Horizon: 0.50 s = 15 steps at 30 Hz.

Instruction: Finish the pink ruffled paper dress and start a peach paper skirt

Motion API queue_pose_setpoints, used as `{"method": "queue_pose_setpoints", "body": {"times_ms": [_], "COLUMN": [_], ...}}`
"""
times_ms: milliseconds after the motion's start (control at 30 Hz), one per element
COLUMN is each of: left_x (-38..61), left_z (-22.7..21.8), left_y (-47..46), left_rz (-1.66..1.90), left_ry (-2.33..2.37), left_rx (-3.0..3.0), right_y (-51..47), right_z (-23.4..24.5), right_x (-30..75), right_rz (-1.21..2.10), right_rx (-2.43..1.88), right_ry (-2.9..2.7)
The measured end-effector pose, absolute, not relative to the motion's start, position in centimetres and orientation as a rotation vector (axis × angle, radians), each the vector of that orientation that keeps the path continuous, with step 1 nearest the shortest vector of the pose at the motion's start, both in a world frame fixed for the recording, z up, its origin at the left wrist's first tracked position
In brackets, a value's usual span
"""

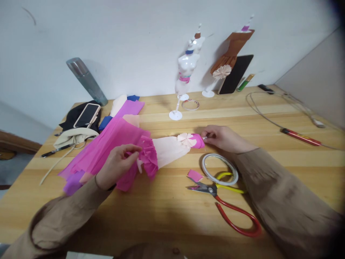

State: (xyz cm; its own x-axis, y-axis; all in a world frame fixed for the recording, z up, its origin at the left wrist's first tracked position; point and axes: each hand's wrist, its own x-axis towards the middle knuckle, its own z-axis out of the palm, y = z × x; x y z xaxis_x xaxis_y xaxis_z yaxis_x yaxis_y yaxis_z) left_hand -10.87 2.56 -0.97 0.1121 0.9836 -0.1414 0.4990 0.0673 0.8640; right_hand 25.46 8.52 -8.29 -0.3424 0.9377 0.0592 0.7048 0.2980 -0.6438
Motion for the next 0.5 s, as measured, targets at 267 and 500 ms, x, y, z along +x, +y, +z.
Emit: {"method": "queue_pose_setpoints", "body": {"times_ms": [267,500], "left_x": [-10.3,-7.9], "left_z": [-0.9,-2.4], "left_y": [1.6,1.7], "left_rz": [0.599,0.788], "left_ry": [1.162,1.044], "left_rx": [1.372,0.888], "right_y": [7.6,8.1], "right_z": [-4.3,3.1], "right_x": [26.7,26.7], "right_rz": [1.082,0.839], "right_rx": [-1.381,-1.129], "right_ry": [-1.712,-1.496]}}
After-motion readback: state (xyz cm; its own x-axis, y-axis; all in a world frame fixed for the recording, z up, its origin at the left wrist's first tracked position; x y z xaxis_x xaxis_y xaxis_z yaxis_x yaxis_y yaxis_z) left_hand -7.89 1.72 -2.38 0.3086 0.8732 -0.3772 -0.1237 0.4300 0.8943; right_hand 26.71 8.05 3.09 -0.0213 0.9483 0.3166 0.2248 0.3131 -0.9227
